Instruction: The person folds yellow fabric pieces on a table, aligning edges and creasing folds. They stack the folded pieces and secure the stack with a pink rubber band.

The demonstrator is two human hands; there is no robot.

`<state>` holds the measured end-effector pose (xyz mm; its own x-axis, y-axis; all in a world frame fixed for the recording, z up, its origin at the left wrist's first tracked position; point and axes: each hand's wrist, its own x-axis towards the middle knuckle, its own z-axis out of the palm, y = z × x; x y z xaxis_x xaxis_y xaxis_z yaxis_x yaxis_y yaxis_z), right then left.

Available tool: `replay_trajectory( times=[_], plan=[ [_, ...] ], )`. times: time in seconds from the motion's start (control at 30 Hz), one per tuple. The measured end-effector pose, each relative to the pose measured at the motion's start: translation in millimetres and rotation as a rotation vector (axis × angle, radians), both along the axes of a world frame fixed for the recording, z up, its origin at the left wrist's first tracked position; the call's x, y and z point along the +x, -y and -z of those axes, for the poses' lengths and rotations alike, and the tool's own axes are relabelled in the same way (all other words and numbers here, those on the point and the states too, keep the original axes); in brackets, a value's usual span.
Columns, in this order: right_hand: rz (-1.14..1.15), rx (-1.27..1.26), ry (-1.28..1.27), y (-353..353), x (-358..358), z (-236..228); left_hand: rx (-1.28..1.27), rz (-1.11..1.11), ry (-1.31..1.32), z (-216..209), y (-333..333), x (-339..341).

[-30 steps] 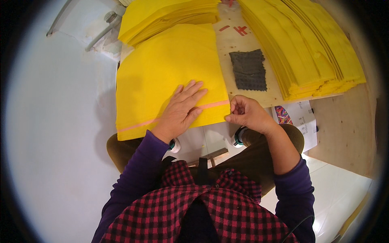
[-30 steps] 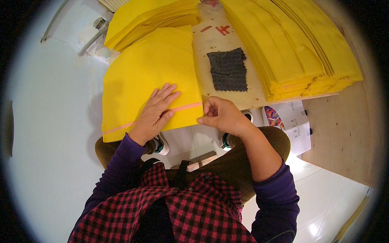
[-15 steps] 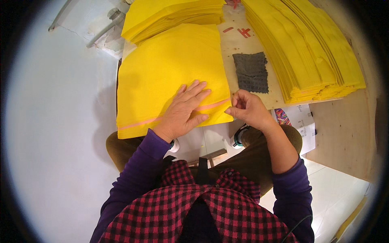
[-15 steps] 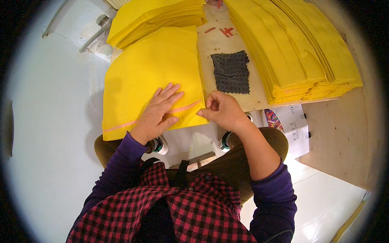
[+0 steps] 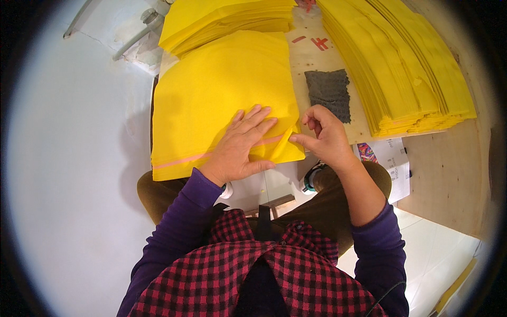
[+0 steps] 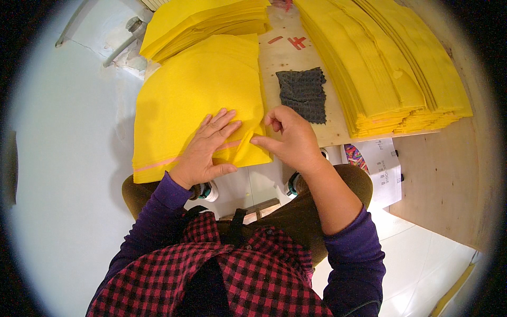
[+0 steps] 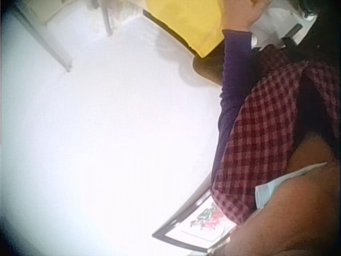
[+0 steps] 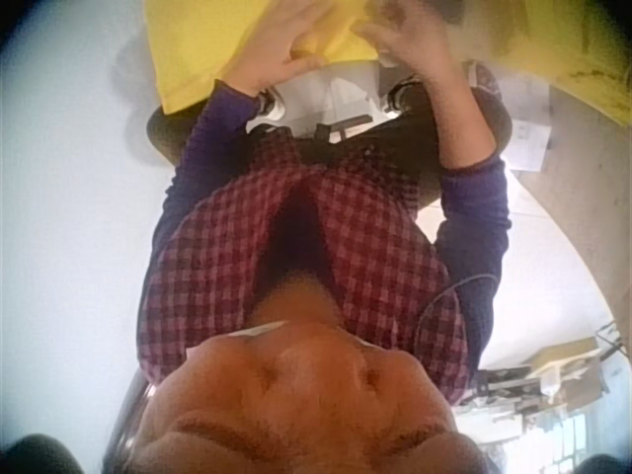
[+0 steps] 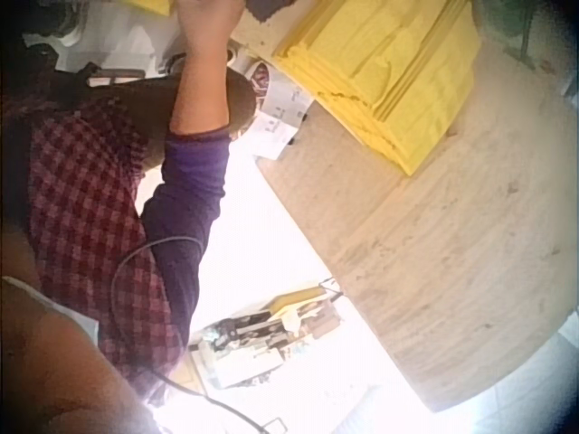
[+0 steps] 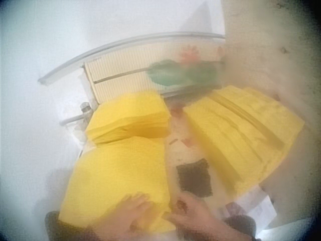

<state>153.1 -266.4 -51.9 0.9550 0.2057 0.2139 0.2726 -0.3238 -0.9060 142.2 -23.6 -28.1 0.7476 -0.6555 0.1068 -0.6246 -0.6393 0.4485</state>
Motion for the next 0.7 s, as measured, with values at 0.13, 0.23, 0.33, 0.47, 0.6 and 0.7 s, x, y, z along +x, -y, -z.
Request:
replay_trajectory(
  times=[0.13, 0.23, 0.33, 0.47, 0.6, 0.7],
  plan=[
    [-0.017, -0.055, 0.079, -5, 3, -3, 0.006, -0.003, 0.000, -1, 2, 0],
    [-0.046, -0.048, 0.108, -8, 6, -5, -0.029, -0.010, -0.003, -1, 2, 0],
    [-0.067, -0.023, 0.127, -10, 8, -5, -0.039, 0.005, 0.010, -1, 0, 0],
    [-0.070, 0.001, 0.167, -9, 11, -7, -0.065, 0.006, 0.004, 0, 0, 0],
    [-0.016, 0.000, 0.019, 0, 8, -12, -0.056, -0.002, 0.024, 2, 0, 0],
    [0.004, -0.037, 0.197, -1, 9, -12, -0.069, -0.024, -0.001, 2, 1, -1]
  ],
)
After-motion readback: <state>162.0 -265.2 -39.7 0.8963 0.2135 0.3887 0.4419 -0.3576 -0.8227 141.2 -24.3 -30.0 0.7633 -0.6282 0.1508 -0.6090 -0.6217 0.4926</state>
